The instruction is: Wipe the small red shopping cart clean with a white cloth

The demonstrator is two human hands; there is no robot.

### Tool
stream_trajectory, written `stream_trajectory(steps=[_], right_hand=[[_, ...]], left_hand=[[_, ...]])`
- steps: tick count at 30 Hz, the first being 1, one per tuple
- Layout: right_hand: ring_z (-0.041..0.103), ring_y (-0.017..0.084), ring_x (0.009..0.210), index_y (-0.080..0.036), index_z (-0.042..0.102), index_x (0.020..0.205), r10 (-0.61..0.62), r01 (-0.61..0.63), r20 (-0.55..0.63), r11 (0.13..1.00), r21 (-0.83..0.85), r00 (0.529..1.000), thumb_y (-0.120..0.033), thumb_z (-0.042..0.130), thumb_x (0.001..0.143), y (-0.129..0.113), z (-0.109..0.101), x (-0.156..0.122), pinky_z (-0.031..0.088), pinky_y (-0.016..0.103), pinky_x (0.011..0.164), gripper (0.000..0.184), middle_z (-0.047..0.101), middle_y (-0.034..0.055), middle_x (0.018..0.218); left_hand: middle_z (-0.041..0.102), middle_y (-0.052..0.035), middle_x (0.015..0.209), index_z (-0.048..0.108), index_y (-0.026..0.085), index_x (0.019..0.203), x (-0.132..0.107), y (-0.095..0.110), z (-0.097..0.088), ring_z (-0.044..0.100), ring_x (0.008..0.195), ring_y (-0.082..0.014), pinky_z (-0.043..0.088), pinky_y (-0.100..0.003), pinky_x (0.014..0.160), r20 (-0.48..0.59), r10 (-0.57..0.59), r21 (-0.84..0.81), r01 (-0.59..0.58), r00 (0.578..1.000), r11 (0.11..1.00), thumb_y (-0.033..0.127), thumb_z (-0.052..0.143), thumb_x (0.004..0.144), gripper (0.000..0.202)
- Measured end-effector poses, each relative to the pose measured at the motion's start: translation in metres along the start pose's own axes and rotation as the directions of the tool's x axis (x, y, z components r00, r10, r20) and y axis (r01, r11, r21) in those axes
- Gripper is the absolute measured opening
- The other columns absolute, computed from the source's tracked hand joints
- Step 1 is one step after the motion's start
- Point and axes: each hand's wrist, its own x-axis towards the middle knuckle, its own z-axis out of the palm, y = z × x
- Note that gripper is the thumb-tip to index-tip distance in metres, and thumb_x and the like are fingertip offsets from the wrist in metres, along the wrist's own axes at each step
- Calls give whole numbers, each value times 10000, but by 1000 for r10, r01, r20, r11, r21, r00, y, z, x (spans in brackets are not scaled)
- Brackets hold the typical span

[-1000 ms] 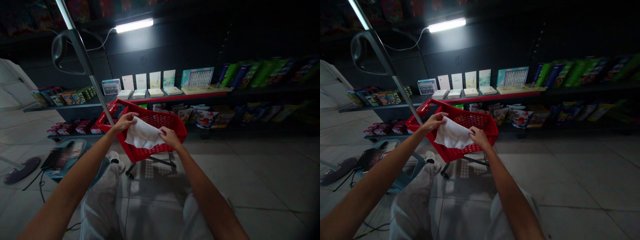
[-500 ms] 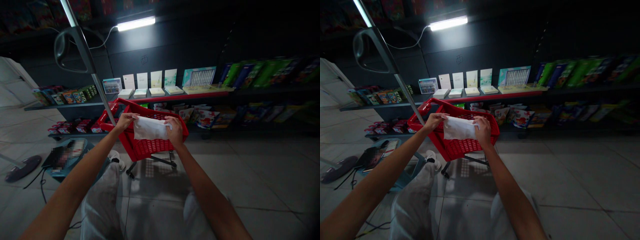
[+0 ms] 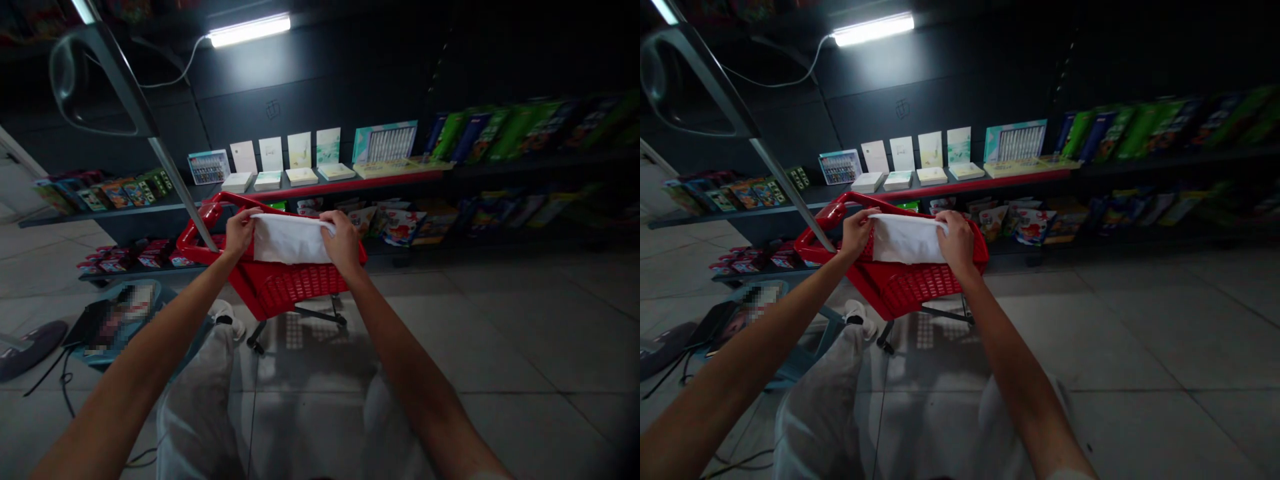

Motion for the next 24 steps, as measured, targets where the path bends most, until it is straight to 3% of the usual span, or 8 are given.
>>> stream_trajectory(steps=[3, 6, 13, 16, 19, 24], right_hand=[[636, 257, 1081, -225, 643, 974, -32, 32, 65, 999, 10, 997, -90, 505, 817, 4, 1, -7, 467, 376, 1017, 249, 710, 77, 1083], [643, 253, 1058, -223, 629, 954, -38, 38, 134, 999, 5, 990, -74, 505, 793, 14, 5, -28, 467, 370, 997, 253, 711, 76, 1075], [602, 258, 1167, -238, 620, 990, -158, 189, 294, 979, -82, 943, -92, 538, 826, 20, -5, -69, 407, 389, 1054, 234, 708, 71, 1161], [606, 263, 1131, -238, 632, 967, -182, 253, 424, 960, -117, 887, -105, 577, 829, 19, -10, -73, 414, 385, 1021, 199, 712, 75, 1126], [599, 281, 1117, -223, 657, 1001, -214, 319, 507, 939, -129, 835, -192, 648, 839, 16, -12, -75, 414, 398, 993, 165, 714, 87, 1120], [615, 276, 1061, -193, 599, 1332, -130, 229, 477, 961, -156, 869, -333, 624, 931, 11, -6, -73, 427, 398, 965, 426, 723, 108, 1152]], left_hand=[[763, -110, 1151, 785, 178, 904, -3, 10, -1, 665, 1154, -262, 485, -332, 985, 101, 34, 6, -35, 994, 999, 345, 678, 838, 208], [776, -99, 1088, 788, 189, 847, -11, 18, -3, 677, 1111, -259, 472, -356, 1027, 254, 62, 56, -79, 965, 995, 276, 666, 810, 155], [768, -56, 908, 777, 218, 780, -25, 22, -12, 680, 934, -237, 495, -357, 965, 538, 115, 218, -270, 835, 938, 177, 615, 693, 188], [761, -51, 891, 790, 234, 840, -28, 23, -15, 674, 892, -240, 482, -343, 927, 652, 64, 328, -358, 755, 874, 192, 609, 708, 228], [763, -65, 993, 801, 249, 1019, -30, 23, -12, 680, 924, -256, 469, -326, 889, 727, 22, 362, -410, 687, 837, 240, 654, 743, 313], [725, -95, 1083, 772, 273, 1199, -33, 19, -5, 671, 953, -263, 459, -320, 849, 773, -15, 437, -515, 634, 737, 356, 705, 803, 410]])
